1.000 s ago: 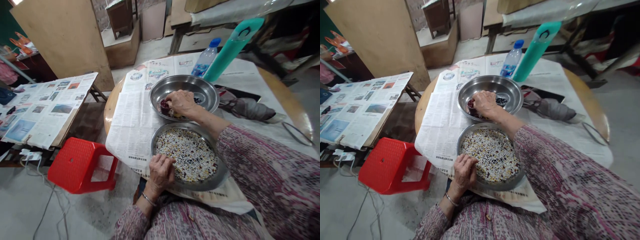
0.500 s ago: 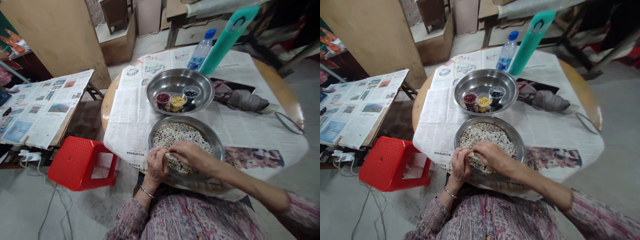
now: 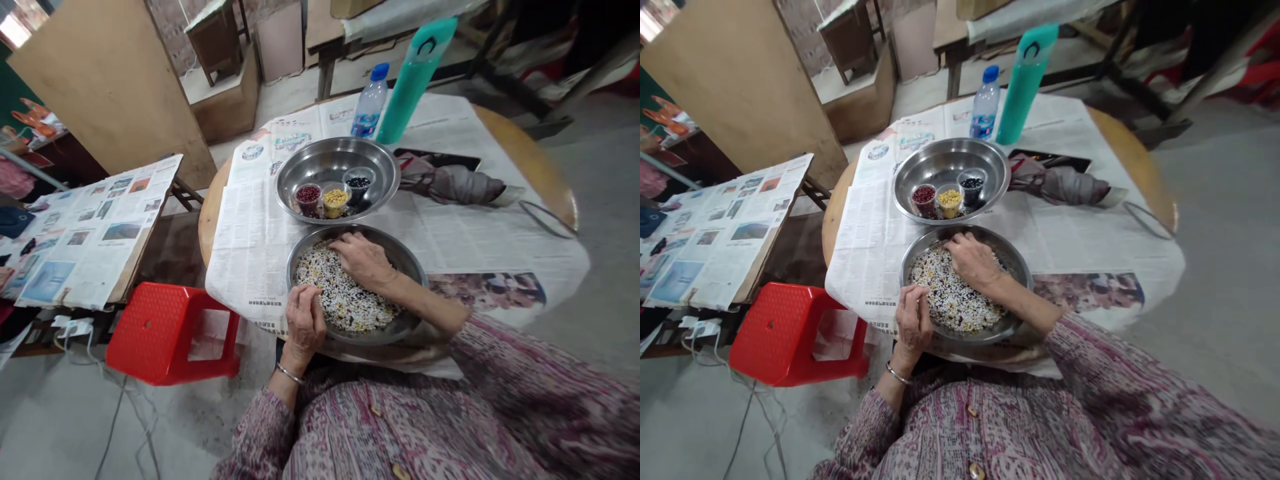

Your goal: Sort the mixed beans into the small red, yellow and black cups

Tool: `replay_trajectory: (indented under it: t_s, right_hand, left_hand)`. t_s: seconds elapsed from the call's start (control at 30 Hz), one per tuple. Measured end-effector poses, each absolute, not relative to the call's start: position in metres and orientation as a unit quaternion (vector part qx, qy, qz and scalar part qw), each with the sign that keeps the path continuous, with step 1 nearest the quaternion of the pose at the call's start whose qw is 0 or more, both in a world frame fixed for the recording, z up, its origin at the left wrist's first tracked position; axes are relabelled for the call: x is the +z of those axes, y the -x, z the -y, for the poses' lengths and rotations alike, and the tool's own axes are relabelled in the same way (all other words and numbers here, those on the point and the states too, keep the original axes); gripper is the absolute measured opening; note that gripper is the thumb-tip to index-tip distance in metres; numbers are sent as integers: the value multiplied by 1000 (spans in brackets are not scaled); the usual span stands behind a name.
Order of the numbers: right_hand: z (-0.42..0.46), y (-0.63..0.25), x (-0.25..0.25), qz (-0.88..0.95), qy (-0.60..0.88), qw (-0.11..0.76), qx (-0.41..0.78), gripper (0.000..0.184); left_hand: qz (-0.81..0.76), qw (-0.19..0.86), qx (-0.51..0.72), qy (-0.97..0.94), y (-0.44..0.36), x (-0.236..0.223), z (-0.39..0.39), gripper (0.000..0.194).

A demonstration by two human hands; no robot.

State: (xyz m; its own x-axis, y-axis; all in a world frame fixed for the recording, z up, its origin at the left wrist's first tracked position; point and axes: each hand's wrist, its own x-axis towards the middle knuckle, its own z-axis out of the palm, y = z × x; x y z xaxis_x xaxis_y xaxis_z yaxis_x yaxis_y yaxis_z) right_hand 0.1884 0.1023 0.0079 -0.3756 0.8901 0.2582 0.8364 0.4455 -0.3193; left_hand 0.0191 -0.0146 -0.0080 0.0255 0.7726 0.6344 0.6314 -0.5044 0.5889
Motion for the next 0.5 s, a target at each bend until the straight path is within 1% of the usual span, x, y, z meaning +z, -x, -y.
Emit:
replay_trajectory:
  t_s: [0.13, 0.2, 0.27, 0.37, 0.5]
  right_hand:
    - [-74, -182, 8, 877, 414, 210, 128, 20]
    - [-58, -188, 9, 902, 352, 188, 165, 14]
    - [-49, -200, 8, 916, 317, 161, 186, 14]
    - [-54, -224, 4, 909, 348, 150, 176, 21]
    - [-78, -235, -1, 846, 476, 207, 118, 33]
  left_hand:
    - [-487, 66, 494, -717, -19, -7, 14, 20]
    - [-487, 66, 491, -719, -19, -7, 14, 20]
    - [-489, 70, 489, -719, -19, -6, 14, 20]
    - [-484, 77, 492, -719, -19, -7, 13, 20]
    - [-481, 73, 493, -722, -18, -8, 12, 19]
